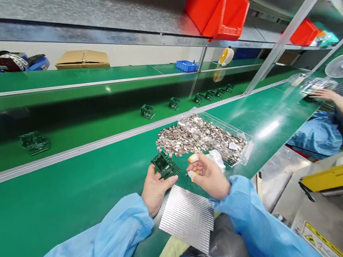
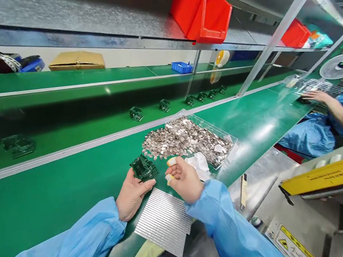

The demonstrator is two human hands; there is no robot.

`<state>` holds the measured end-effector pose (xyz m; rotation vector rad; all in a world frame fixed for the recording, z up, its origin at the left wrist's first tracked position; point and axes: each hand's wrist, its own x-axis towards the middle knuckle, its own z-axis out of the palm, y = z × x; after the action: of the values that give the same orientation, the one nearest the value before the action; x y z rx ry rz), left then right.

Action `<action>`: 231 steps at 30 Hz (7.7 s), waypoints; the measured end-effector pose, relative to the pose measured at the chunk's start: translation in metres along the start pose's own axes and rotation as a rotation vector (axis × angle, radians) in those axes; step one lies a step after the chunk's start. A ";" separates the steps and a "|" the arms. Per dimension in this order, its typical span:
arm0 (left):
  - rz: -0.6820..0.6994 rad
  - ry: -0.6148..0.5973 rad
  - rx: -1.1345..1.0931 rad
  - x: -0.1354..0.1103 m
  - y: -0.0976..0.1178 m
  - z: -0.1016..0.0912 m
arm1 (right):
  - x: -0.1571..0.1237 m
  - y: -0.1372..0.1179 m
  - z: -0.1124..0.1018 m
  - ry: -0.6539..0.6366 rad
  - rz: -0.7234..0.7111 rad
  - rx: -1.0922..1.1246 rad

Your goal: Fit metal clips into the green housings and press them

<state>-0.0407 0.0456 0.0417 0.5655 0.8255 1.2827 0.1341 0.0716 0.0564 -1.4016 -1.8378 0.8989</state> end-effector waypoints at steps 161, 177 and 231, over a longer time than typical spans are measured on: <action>-0.093 -0.579 0.516 -0.036 -0.046 0.013 | -0.178 0.065 0.076 0.354 0.012 0.362; -0.220 -0.552 0.426 -0.034 -0.049 0.006 | -0.184 0.056 0.035 0.158 0.222 0.049; 0.033 -0.566 0.680 -0.053 -0.035 0.012 | -0.140 0.008 0.013 0.503 0.122 0.603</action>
<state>-0.0144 -0.0128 0.0336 1.4135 0.7545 0.7744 0.1577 -0.0649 0.0299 -1.2089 -1.0034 0.9489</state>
